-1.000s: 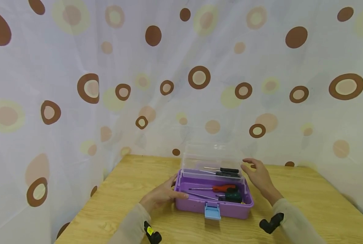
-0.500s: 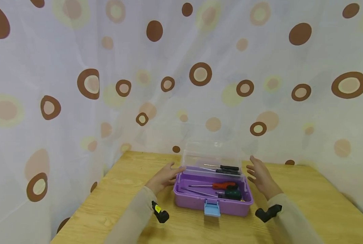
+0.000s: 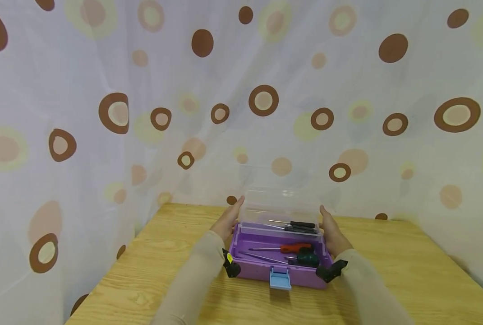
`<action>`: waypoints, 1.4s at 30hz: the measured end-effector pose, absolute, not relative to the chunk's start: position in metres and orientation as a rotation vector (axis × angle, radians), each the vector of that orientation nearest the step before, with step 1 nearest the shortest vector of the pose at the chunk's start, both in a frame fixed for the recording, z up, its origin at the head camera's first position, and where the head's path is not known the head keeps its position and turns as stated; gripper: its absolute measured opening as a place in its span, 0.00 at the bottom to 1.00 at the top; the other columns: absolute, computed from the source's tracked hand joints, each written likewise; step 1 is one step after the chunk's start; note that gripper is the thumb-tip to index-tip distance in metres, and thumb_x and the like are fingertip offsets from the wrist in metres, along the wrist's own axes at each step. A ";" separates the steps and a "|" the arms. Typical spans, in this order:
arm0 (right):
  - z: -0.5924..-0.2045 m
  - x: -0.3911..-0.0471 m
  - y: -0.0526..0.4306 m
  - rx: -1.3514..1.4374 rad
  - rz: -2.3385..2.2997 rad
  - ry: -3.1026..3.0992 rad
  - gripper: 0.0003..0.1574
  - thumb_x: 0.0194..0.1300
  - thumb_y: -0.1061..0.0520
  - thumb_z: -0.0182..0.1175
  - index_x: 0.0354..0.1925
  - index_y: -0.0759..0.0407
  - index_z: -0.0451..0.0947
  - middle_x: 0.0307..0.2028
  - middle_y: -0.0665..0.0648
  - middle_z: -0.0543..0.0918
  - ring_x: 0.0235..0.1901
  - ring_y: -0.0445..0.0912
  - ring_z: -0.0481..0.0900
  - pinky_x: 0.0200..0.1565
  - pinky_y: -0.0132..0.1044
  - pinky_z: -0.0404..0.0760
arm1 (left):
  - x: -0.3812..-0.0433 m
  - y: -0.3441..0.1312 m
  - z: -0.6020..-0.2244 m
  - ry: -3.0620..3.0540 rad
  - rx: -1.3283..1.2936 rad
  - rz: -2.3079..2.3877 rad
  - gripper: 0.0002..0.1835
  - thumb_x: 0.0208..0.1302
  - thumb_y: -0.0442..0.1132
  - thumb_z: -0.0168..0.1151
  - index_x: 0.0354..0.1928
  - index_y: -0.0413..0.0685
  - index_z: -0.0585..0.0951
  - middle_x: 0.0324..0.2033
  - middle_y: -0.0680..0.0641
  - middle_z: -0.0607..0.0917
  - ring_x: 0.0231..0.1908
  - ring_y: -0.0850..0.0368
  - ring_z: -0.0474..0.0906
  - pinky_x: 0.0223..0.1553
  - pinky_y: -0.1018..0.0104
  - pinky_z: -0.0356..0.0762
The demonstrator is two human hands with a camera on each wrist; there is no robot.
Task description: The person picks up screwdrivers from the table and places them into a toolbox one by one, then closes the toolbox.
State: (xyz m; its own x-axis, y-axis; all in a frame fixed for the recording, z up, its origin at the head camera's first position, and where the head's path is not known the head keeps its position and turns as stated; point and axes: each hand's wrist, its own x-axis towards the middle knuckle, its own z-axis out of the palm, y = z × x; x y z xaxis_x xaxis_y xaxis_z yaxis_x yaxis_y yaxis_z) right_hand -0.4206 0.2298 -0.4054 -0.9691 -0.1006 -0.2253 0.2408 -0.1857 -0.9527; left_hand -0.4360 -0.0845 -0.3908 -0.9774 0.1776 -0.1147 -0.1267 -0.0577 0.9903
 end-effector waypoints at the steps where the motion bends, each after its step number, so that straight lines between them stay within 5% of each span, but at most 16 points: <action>1: -0.407 -0.421 0.230 0.168 -2.272 1.841 0.58 0.76 0.23 0.35 0.82 0.59 0.36 0.69 0.67 0.54 0.54 0.53 0.71 0.51 0.42 0.81 | -0.437 -0.082 -0.391 1.989 0.046 2.148 0.46 0.74 0.70 0.46 0.80 0.43 0.59 0.71 0.30 0.67 0.66 0.33 0.69 0.62 0.46 0.71; 4: -0.409 -0.422 0.228 0.190 -2.295 1.828 0.53 0.77 0.25 0.35 0.80 0.59 0.44 0.65 0.63 0.57 0.49 0.49 0.74 0.50 0.41 0.82 | -0.441 -0.077 -0.396 2.038 0.053 2.143 0.48 0.75 0.70 0.44 0.81 0.40 0.55 0.74 0.30 0.62 0.70 0.33 0.63 0.69 0.43 0.63; 9: -0.409 -0.423 0.223 0.187 -2.284 1.874 0.55 0.76 0.25 0.37 0.80 0.62 0.42 0.63 0.64 0.62 0.52 0.48 0.74 0.57 0.40 0.77 | -0.441 -0.075 -0.405 2.171 0.065 2.154 0.53 0.75 0.68 0.48 0.81 0.35 0.42 0.80 0.33 0.42 0.78 0.33 0.37 0.74 0.33 0.37; 12: -0.407 -0.425 0.221 0.191 -2.326 1.858 0.55 0.76 0.25 0.40 0.79 0.62 0.42 0.50 0.58 0.73 0.36 0.40 0.79 0.42 0.30 0.82 | -0.443 -0.076 -0.408 2.148 0.060 2.199 0.55 0.73 0.68 0.51 0.82 0.37 0.40 0.81 0.34 0.41 0.78 0.33 0.35 0.73 0.31 0.35; 14: -0.407 -0.426 0.221 0.197 -2.353 1.830 0.52 0.77 0.27 0.41 0.78 0.60 0.43 0.37 0.50 0.73 0.22 0.34 0.74 0.27 0.25 0.79 | -0.445 -0.076 -0.409 2.086 0.090 2.247 0.55 0.73 0.67 0.52 0.82 0.37 0.39 0.81 0.34 0.40 0.78 0.34 0.35 0.73 0.33 0.35; 17: -0.408 -0.425 0.222 0.192 -2.330 1.865 0.54 0.77 0.26 0.42 0.79 0.60 0.40 0.31 0.48 0.72 0.15 0.33 0.70 0.20 0.24 0.74 | -0.446 -0.075 -0.412 1.992 0.125 2.299 0.54 0.74 0.65 0.51 0.82 0.39 0.38 0.80 0.34 0.38 0.78 0.35 0.35 0.75 0.36 0.35; 19: -0.410 -0.424 0.224 0.183 -2.295 1.915 0.58 0.76 0.25 0.42 0.81 0.59 0.35 0.42 0.56 0.75 0.18 0.34 0.71 0.22 0.25 0.75 | -0.446 -0.074 -0.414 1.934 0.152 2.324 0.52 0.75 0.64 0.51 0.82 0.40 0.38 0.80 0.33 0.41 0.78 0.35 0.39 0.75 0.38 0.38; 22: -0.412 -0.423 0.225 0.160 -2.267 1.938 0.64 0.73 0.22 0.43 0.82 0.60 0.31 0.63 0.66 0.64 0.38 0.42 0.78 0.38 0.30 0.81 | -0.445 -0.072 -0.416 1.919 0.136 2.331 0.52 0.74 0.64 0.51 0.82 0.42 0.38 0.80 0.32 0.42 0.78 0.35 0.40 0.75 0.38 0.38; 25: -0.413 -0.422 0.227 0.151 -2.249 1.949 0.67 0.72 0.20 0.43 0.82 0.64 0.30 0.68 0.67 0.57 0.48 0.47 0.75 0.45 0.34 0.81 | -0.446 -0.072 -0.416 1.914 0.124 2.350 0.52 0.74 0.63 0.52 0.82 0.42 0.38 0.80 0.32 0.41 0.78 0.34 0.39 0.75 0.37 0.39; 32: -0.412 -0.424 0.227 0.149 -2.315 1.903 0.61 0.75 0.25 0.44 0.83 0.57 0.32 0.67 0.63 0.59 0.21 0.33 0.73 0.27 0.25 0.78 | -0.446 -0.072 -0.417 1.869 0.123 2.378 0.54 0.73 0.65 0.52 0.82 0.45 0.34 0.80 0.32 0.42 0.77 0.33 0.44 0.75 0.39 0.42; 37: -0.412 -0.424 0.228 0.148 -2.308 1.907 0.60 0.75 0.25 0.43 0.83 0.56 0.29 0.71 0.67 0.58 0.26 0.34 0.76 0.33 0.27 0.81 | -0.446 -0.073 -0.418 1.832 0.141 2.411 0.52 0.74 0.64 0.51 0.83 0.48 0.34 0.79 0.32 0.46 0.76 0.34 0.48 0.75 0.41 0.47; 42: -0.412 -0.425 0.229 0.111 -2.325 1.905 0.58 0.76 0.26 0.43 0.83 0.49 0.26 0.81 0.67 0.35 0.32 0.35 0.77 0.37 0.28 0.80 | -0.447 -0.073 -0.419 1.927 0.129 2.419 0.49 0.76 0.61 0.51 0.83 0.46 0.38 0.81 0.35 0.40 0.78 0.33 0.38 0.75 0.37 0.38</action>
State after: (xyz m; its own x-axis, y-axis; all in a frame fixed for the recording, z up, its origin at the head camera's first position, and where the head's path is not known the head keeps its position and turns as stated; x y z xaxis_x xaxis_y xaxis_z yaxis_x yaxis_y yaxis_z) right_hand -0.4246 0.2288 -0.4125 -0.9884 -0.0566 -0.1410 0.1493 -0.1924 -0.9699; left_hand -0.4472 -0.0730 -0.4188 -0.9955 0.0876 0.0363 0.0158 -0.2240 0.9745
